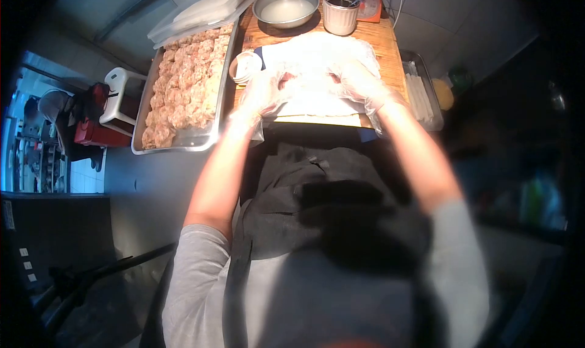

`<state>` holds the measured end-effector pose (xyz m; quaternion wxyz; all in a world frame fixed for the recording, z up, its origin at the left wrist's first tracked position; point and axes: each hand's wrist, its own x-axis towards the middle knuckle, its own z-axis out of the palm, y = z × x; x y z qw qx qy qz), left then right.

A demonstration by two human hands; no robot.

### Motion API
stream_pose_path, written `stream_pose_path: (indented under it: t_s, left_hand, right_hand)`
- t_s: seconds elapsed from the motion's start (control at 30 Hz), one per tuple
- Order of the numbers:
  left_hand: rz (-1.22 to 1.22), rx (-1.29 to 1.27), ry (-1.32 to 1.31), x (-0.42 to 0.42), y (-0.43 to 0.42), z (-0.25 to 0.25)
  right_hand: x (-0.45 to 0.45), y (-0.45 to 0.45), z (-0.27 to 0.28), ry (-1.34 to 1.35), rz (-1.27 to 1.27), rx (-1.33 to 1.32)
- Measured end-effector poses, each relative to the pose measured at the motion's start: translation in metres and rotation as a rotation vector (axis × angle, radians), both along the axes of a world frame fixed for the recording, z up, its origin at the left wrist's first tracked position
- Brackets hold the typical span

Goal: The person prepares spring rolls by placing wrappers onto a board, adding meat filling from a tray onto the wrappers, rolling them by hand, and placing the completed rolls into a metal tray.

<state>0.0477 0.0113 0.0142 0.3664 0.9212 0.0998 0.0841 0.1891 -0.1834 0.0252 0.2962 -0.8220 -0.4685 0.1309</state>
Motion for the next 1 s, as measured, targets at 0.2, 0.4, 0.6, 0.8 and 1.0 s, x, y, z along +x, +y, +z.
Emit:
stream_pose_path:
  t_s: [0.2,0.4,0.6,0.8,1.0]
  left_hand:
    - [0.066,0.060,-0.058,0.008,-0.033,0.010]
    - [-0.010,0.021,-0.005,0.005,-0.026,0.020]
    - [-0.135,0.146,-0.096,0.013,-0.026,0.025]
    - [-0.199,0.207,-0.419,0.033,-0.038,-0.003]
    - [-0.133,-0.106,-0.224,0.034,-0.035,-0.019]
  right_hand:
    - [-0.011,0.005,-0.009,0.192,-0.133,0.228]
    - [0.003,-0.030,0.005,-0.048,-0.003,0.097]
    - [-0.001,-0.032,0.002,0.006,0.017,0.272]
    - [-0.007,-0.026,0.002,-0.304,0.029,0.207]
    - [0.017,-0.041,-0.015,-0.130,-0.086,0.084]
